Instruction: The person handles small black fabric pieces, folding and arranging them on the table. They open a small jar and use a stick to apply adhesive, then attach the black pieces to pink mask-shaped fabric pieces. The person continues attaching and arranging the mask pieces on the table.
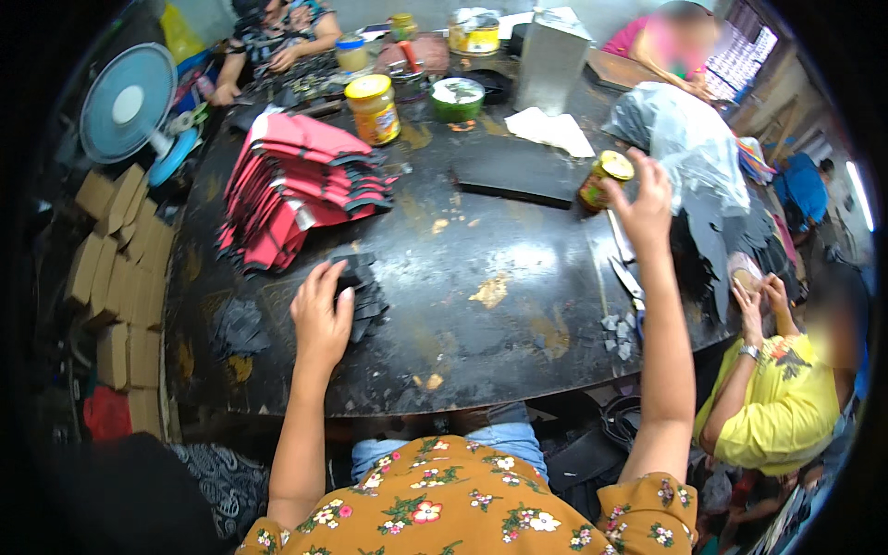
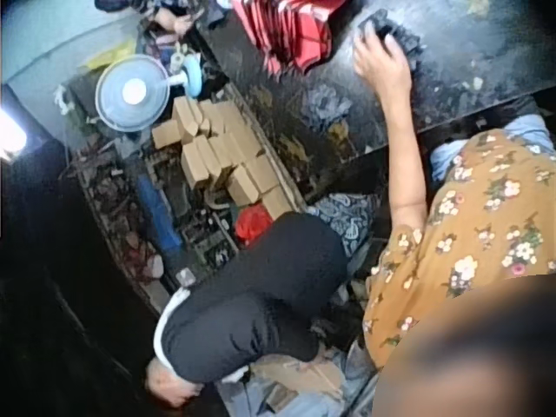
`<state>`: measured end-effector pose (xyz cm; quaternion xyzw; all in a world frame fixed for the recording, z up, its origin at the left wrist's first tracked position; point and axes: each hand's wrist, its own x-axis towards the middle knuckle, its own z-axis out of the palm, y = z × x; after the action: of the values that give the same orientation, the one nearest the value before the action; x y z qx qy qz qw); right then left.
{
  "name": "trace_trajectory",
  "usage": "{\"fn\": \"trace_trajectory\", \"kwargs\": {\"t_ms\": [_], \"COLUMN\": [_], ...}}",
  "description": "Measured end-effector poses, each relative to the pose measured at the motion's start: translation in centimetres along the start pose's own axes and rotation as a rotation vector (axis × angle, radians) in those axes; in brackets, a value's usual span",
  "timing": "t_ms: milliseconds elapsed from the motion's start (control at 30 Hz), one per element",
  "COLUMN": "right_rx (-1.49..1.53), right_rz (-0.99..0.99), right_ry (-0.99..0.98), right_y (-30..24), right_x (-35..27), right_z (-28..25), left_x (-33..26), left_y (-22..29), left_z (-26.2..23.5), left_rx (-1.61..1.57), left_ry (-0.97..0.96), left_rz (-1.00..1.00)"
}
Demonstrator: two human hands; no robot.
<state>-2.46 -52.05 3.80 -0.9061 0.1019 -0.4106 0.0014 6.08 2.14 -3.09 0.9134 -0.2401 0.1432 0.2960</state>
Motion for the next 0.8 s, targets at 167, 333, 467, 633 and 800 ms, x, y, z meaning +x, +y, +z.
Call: {"fn": "trace_trajectory", "kwargs": {"t_ms": [167,333,467,633,800], "right_rx": [0.145,0.147,0.053,0.227,0.398], "right_rz": [0.225,0.259,0.139,0.207,-0.108], "right_ry": [-0.389,-0.288,-0.046,-0.244,-0.361], "right_y": [3.6,2.9,0.1,-7.1,-18.5], "right_x": [3.5,2.1,1.3,0.7,-2.9], "right_z": [5.3,4.1,-1.5,-9.7,-12.0], "left_x": [1.1,1.0,1.0,1.5,-0.5], "left_y": [-0.2,-0.1,-0.5,2.5,14.5], "left_z": [0.1,0.1,0.0,-1.2,0.7], "left_rx": [0.074,0.120,0.076,0.152,-0.559], "left_ry": [-0.117,-0.125,-0.110,-0.033,-0.199], "left_rz": [-0.058,-0.046,-0.041,-0.040,0.271]}}
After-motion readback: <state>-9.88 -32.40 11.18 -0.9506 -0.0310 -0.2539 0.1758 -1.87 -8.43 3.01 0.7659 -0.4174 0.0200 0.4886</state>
